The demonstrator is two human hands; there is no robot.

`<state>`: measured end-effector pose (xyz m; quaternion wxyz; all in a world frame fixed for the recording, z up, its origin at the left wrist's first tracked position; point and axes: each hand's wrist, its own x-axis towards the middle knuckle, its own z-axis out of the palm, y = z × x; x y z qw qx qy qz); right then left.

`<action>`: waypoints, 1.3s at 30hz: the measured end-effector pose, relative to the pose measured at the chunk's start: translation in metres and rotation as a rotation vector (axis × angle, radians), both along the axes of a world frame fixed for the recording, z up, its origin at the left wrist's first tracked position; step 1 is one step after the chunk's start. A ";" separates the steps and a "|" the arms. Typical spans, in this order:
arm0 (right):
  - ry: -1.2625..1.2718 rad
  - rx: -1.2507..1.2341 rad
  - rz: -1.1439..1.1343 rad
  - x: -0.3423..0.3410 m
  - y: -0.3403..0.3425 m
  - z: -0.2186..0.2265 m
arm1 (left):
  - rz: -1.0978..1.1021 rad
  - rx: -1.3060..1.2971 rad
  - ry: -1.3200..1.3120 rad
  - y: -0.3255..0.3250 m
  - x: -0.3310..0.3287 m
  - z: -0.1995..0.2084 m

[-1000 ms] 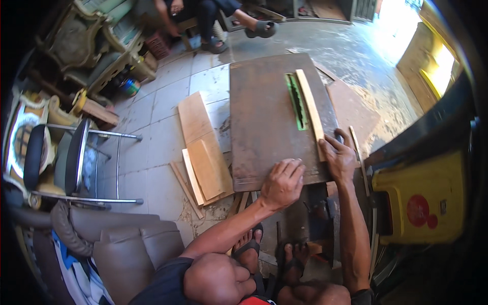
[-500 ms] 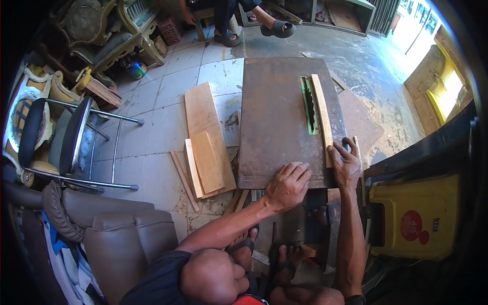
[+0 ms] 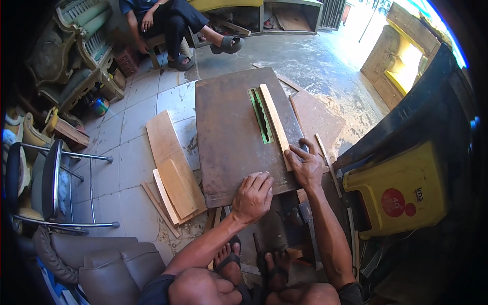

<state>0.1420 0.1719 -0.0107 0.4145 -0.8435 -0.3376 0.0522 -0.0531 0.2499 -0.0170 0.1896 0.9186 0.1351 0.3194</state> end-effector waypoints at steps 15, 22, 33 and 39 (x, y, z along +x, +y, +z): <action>0.008 -0.008 0.002 0.000 0.000 -0.002 | 0.004 0.007 -0.010 0.000 -0.001 -0.002; -0.007 -0.010 -0.004 0.001 0.001 0.000 | -0.005 0.004 -0.015 0.001 0.000 -0.003; -0.119 0.048 0.020 0.002 0.000 -0.005 | -0.008 -0.005 0.011 0.001 -0.007 -0.007; -0.109 0.017 0.021 0.003 0.000 -0.004 | -0.025 -0.024 0.003 0.001 -0.007 -0.009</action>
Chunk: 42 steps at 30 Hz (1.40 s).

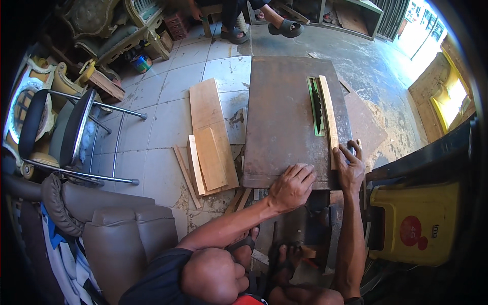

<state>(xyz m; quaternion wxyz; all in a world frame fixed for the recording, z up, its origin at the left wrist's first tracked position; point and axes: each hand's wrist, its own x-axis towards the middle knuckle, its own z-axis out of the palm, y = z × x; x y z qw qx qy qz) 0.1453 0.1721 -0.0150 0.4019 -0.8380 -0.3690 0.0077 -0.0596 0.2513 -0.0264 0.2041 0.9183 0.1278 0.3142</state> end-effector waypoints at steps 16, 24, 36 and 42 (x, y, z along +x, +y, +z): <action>-0.004 -0.012 -0.008 -0.004 -0.001 0.007 | 1.139 -0.324 0.087 0.089 -0.166 -0.104; 0.060 -0.011 -0.016 -0.001 0.000 0.004 | 1.196 -0.410 0.477 0.090 -0.168 -0.138; 0.054 -0.015 -0.033 -0.004 -0.001 0.006 | 0.811 -0.071 0.123 0.020 -0.131 0.053; -0.018 0.020 -0.049 -0.003 0.002 -0.003 | 0.454 -0.065 0.319 -0.025 -0.070 0.081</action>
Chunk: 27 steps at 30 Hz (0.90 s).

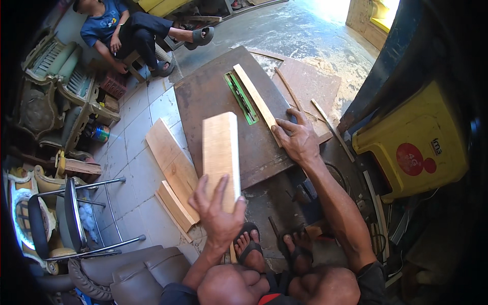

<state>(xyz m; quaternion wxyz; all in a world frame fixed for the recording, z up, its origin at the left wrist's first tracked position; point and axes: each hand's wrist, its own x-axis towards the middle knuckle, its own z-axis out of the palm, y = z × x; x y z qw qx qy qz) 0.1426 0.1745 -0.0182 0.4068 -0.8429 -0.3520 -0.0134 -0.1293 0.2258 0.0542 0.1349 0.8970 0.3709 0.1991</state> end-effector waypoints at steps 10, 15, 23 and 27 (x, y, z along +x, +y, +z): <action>0.034 -0.018 0.015 0.000 -0.005 0.004 | -0.249 -0.164 -0.010 -0.007 0.029 -0.021; 0.026 -0.009 0.025 -0.002 -0.003 0.004 | -0.211 -0.201 -0.088 0.021 0.063 -0.050; 0.009 -0.010 0.036 -0.002 -0.004 0.004 | -0.093 -0.175 -0.110 -0.011 0.106 -0.064; 0.005 -0.021 0.048 0.000 -0.005 0.007 | -0.094 -0.172 -0.091 -0.012 0.109 -0.063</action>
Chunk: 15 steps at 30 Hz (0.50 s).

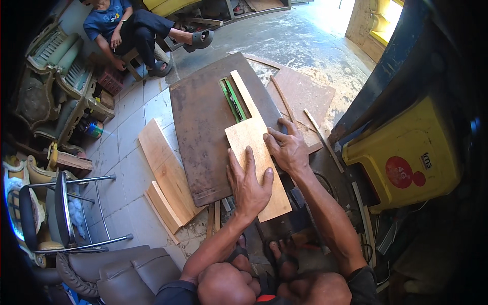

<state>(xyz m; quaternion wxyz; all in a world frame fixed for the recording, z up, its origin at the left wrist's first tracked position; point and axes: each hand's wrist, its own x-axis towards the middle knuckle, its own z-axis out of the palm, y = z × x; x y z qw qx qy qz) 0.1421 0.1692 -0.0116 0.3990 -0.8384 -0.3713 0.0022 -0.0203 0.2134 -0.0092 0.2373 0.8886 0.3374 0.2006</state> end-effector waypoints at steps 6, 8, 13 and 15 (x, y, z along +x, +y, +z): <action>-0.045 0.014 0.011 0.004 0.000 -0.010 | -0.051 0.008 0.044 0.008 -0.005 0.008; -0.028 -0.001 0.014 0.002 0.001 -0.011 | -0.074 0.037 0.047 0.011 -0.008 0.006; -0.002 -0.019 0.019 0.003 -0.001 -0.011 | -0.103 0.059 0.052 0.013 -0.009 0.005; 0.022 -0.027 0.015 0.002 -0.001 -0.008 | -0.103 0.066 0.055 0.014 -0.009 0.004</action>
